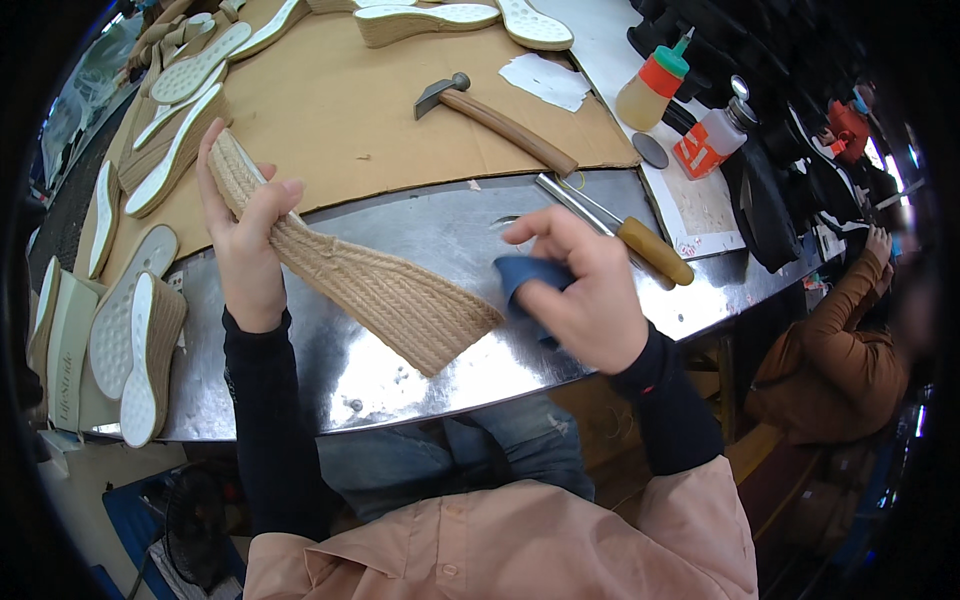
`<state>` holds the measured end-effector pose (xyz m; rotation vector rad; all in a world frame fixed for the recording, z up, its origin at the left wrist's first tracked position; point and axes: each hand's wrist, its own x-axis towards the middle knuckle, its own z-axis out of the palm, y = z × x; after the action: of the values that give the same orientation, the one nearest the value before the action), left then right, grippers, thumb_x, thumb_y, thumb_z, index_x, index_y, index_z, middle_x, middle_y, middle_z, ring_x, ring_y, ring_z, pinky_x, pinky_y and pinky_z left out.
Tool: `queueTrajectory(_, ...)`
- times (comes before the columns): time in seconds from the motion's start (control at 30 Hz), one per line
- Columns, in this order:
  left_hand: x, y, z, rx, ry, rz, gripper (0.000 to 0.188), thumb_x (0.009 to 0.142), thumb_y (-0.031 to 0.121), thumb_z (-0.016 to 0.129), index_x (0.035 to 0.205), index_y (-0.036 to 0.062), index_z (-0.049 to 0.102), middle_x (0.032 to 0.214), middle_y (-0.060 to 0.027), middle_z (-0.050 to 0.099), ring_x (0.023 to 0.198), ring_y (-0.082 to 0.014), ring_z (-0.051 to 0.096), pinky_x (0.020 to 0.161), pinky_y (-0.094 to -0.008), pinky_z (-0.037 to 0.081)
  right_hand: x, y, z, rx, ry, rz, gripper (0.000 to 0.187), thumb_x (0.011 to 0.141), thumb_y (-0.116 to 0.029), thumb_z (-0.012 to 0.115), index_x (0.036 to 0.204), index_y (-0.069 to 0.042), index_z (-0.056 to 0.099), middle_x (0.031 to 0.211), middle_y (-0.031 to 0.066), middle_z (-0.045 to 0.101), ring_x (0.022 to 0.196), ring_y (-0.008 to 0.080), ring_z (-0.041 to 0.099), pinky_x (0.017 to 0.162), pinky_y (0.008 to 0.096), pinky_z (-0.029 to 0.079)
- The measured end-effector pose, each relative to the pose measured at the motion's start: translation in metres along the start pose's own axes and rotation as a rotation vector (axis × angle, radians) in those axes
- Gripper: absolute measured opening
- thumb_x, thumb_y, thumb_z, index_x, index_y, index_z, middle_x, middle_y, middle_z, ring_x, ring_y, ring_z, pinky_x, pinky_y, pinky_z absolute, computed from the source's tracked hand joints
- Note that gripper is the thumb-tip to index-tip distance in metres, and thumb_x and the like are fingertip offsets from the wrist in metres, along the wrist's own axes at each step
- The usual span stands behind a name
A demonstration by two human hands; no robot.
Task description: The person holds a woven wedge heel and rubs its surface with a small blue block, repeatedly smoothing the textured material. The wedge is rotated and repositioned to treat different areas while other shoe parts and tools remain on the table.
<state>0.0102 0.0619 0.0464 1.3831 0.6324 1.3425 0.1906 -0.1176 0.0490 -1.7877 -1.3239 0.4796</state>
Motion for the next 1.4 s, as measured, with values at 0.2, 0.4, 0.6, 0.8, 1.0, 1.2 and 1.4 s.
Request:
queueTrajectory(0.2,0.002,-0.003,-0.001,0.03,0.035,0.009,0.073,0.072,-0.001,0.063,0.138,0.0015,0.03,0.096,-0.009,0.054,0.079,-0.0145,0.056,0.073,-0.0272,0.048,0.014,0.001,0.015,-0.173,0.005,-0.177,0.024,0.07,0.0,0.064,0.093,0.0,0.058,0.078,0.0133,0.059,0.069,0.0232,0.06,0.065,0.0305,0.049)
queueTrajectory(0.4,0.004,-0.007,-0.004,0.0,0.035,-0.027,0.072,0.073,-0.002,0.06,0.138,0.001,0.029,0.094,-0.0095,0.055,0.074,-0.0145,0.057,0.069,-0.0273,0.049,0.012,0.0,0.019,-0.021,0.042,-0.34,0.014,0.074,-0.001,0.064,0.086,0.002,0.057,0.078,0.0123,0.059,0.07,0.0233,0.06,0.064,0.0295,0.049)
queueTrajectory(0.6,0.006,-0.01,-0.005,0.042,0.03,-0.012,0.071,0.073,-0.003,0.058,0.138,0.0007,0.028,0.094,-0.0102,0.055,0.074,-0.0139,0.058,0.069,-0.0268,0.05,0.027,0.01,0.013,-0.076,0.337,-0.008,0.01,0.079,0.001,0.058,0.088,0.002,0.061,0.075,0.0134,0.063,0.066,0.0218,0.062,0.065,0.03,0.049)
queueTrajectory(0.8,0.005,-0.011,-0.005,0.019,0.033,-0.049,0.071,0.073,-0.004,0.057,0.138,0.0003,0.029,0.095,-0.0112,0.055,0.074,-0.0143,0.058,0.069,-0.027,0.049,0.006,0.011,0.009,0.093,-0.016,-0.11,0.02,0.074,0.003,0.061,0.094,0.002,0.064,0.082,0.0102,0.061,0.075,0.0193,0.06,0.068,0.028,0.047)
queueTrajectory(1.0,0.005,-0.009,-0.004,0.049,0.034,-0.014,0.072,0.072,-0.003,0.057,0.138,0.0004,0.028,0.093,-0.0104,0.055,0.075,-0.0146,0.058,0.07,-0.0274,0.049,0.012,0.006,0.021,-0.011,-0.076,-0.284,0.021,0.069,0.005,0.062,0.09,0.003,0.062,0.082,0.0126,0.061,0.075,0.0251,0.061,0.066,0.0311,0.048)
queueTrajectory(1.2,0.005,-0.01,-0.006,0.052,0.015,-0.069,0.073,0.072,-0.001,0.059,0.138,0.0004,0.028,0.094,-0.0104,0.054,0.077,-0.0141,0.057,0.071,-0.0271,0.048,0.006,0.013,0.019,0.041,0.114,-0.092,0.01,0.076,0.004,0.057,0.086,0.003,0.056,0.073,0.0127,0.059,0.066,0.0214,0.059,0.063,0.0308,0.046)
queueTrajectory(1.4,0.006,-0.013,-0.008,0.063,0.003,-0.147,0.072,0.073,0.0,0.061,0.137,0.0002,0.029,0.091,-0.0087,0.053,0.074,-0.0132,0.056,0.069,-0.0262,0.048,0.01,0.021,0.001,0.209,0.332,-0.039,0.008,0.08,0.004,0.053,0.087,0.002,0.056,0.074,0.0027,0.055,0.064,0.0072,0.051,0.058,0.0219,0.044)
